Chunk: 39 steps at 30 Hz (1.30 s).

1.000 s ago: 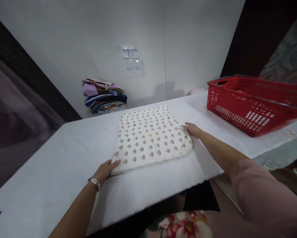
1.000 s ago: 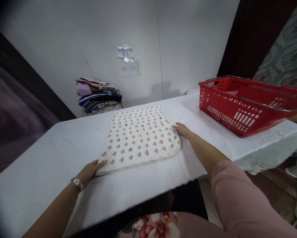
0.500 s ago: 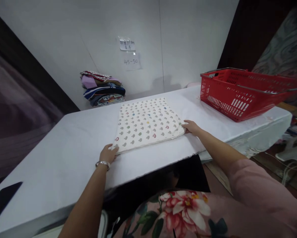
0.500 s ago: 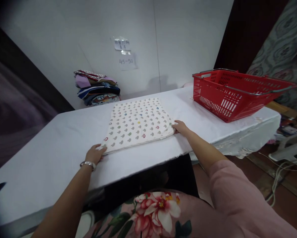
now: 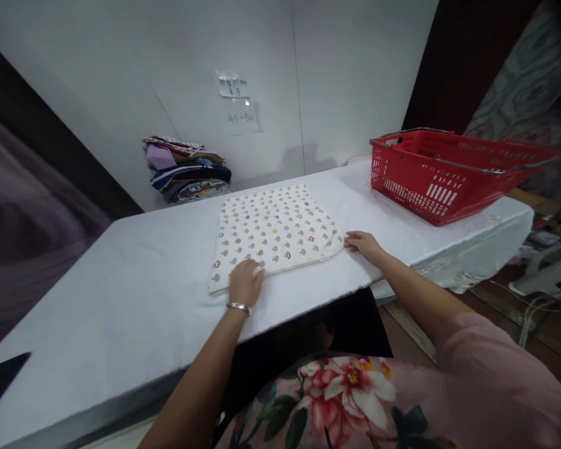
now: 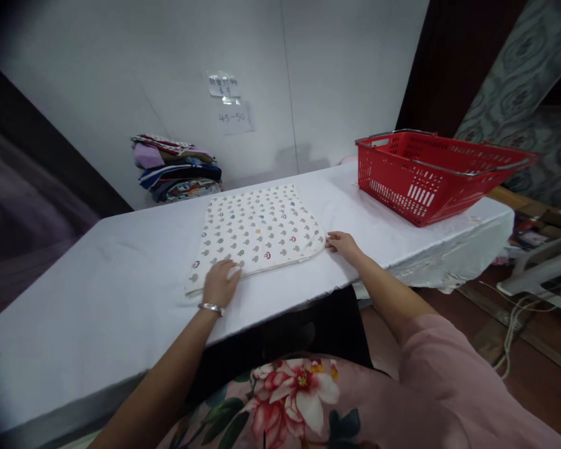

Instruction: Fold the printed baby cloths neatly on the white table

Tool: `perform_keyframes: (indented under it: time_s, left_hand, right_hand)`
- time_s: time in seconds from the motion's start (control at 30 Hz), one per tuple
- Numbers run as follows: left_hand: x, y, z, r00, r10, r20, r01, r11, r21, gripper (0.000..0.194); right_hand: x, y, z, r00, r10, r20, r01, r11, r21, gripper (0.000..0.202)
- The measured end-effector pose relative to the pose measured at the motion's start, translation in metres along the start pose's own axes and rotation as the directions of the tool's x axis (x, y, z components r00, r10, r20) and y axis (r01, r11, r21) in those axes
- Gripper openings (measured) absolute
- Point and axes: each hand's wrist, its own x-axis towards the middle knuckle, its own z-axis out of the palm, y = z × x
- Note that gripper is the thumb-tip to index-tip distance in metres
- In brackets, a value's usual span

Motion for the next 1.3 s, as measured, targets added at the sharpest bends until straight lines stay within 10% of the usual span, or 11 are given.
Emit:
perform_keyframes:
  time_s: [0.23,0.4,0.8,1.03,1.3]
  left_hand:
    - [0.036,0.110,0.063,0.881,0.369,0.296,-0.370,0.927,-0.054,0.025]
    - [0.054,0.147,0.090,0.828,0.407,0.386,-0.445,0.896,0.009,0.032]
    - [0.070,0.162,0.110,0.828,0.350,0.439,-0.459,0.872,0.171,0.027]
    - [0.079,0.160,0.106,0.905,0.174,0.389,-0.229,0.968,0.099,0.025]
    - [0.075,0.153,0.106,0.941,0.116,0.318,-0.126,0.992,0.012,0.025]
  right_hand:
    - [-0.003,-0.002,0.003,1.000,-0.003,-0.028,0.004,0.999,0.042,0.031]
    - [-0.007,-0.003,0.006,0.997,-0.024,-0.069,0.026,0.999,0.028,0.034]
    - [-0.007,-0.008,0.007,1.000,-0.007,-0.025,0.007,1.000,0.015,0.040]
    - [-0.005,-0.008,0.007,0.999,0.048,-0.009,-0.047,0.997,0.063,0.036]
    - [-0.005,-0.013,0.012,0.941,0.221,0.256,-0.262,0.956,0.136,0.013]
